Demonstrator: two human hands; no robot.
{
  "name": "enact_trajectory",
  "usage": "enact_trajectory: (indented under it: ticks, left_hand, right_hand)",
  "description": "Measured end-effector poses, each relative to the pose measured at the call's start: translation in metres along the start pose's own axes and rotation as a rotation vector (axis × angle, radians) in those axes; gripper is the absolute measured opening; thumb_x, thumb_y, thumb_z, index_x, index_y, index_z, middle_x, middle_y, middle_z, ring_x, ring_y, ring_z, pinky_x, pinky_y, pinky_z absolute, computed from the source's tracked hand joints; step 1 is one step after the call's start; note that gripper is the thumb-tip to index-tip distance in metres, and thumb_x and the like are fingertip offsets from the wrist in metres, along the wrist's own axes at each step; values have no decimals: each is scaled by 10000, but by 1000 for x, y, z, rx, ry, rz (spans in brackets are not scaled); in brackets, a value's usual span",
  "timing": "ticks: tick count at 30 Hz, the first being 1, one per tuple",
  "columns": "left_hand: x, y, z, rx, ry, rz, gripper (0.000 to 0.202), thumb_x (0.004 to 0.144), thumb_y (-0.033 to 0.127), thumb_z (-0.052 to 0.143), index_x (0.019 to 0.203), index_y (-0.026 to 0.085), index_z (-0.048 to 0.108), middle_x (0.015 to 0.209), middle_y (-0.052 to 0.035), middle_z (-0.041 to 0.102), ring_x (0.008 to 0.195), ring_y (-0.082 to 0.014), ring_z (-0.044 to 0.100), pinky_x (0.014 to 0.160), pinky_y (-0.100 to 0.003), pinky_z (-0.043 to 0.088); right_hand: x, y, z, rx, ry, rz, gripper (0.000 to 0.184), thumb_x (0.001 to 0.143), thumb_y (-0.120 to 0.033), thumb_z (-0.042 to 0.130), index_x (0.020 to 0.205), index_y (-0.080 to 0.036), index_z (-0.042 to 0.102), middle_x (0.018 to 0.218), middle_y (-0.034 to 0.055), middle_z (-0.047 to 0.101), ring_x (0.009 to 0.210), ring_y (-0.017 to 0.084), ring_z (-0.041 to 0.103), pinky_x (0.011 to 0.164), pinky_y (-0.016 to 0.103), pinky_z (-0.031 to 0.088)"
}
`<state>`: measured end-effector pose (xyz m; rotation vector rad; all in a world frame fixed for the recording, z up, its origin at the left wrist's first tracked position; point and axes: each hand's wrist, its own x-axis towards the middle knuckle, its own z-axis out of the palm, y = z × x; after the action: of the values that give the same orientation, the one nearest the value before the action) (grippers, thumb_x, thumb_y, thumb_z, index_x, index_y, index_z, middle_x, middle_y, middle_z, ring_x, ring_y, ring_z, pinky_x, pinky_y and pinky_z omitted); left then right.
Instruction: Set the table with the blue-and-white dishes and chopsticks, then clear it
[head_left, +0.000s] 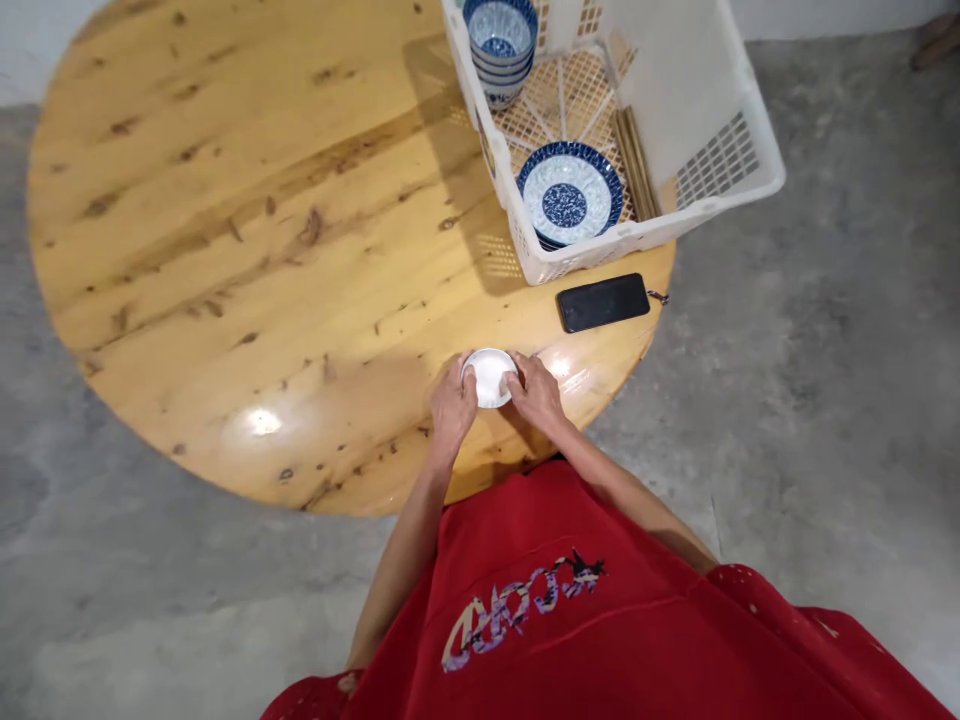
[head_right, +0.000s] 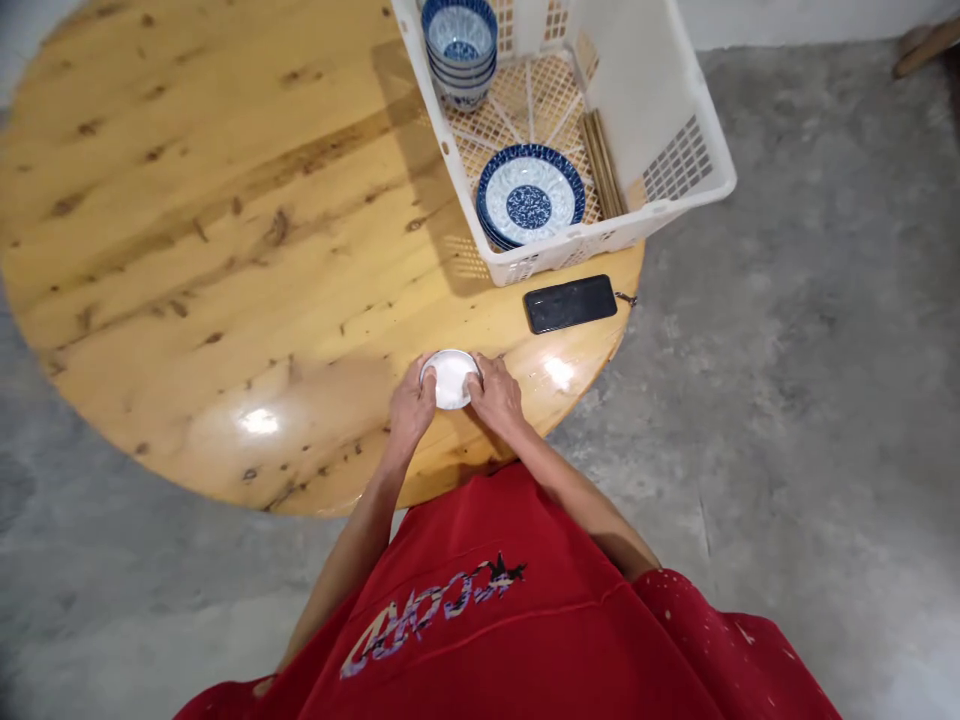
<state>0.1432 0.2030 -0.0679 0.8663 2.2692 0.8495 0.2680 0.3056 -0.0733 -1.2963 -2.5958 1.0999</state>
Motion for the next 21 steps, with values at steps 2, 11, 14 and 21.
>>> enact_trajectory:
  ticks: [2,11,14,21]
  left_hand:
    - [0,-1,2,-1,3,-27,463,1001,379,289,1332,193,553,1293,-83,636,1156,-230,602,1001,-353,445]
    - [1,1,-3,-29,-17,-8,469,991,393,297,1330,177,539,1312,-111,618,1182,-239,592,1042,-391,429]
    - [-3,-5,-2,-31,-20,-65,502,976,445,322,1362,172,490,1271,-138,631,1173,-262,601,1004,-414,458]
    - [2,-15,12,-119,9,-238,484,897,489,353,1113,127,590,1015,-157,696,923,-273,669,813,-388,524]
  right_hand:
    - [1,2,-1,3,-17,-7,435,950,-293,433,1350,-170,550,1157,128,638,1052,262,567,923,344,444]
    - [1,-2,-5,50,-27,-36,388,943,-268,442,1292,-144,558,1160,126,647,1066,232,579,920,311,431]
    - [1,-4,-5,84,-72,1,319,936,-272,473,1197,-128,589,1085,118,685,971,217,618,837,291,437]
    - [11,-4,-5,161,-190,109,228,908,-269,515,996,-110,653,949,124,717,823,206,621,696,264,379]
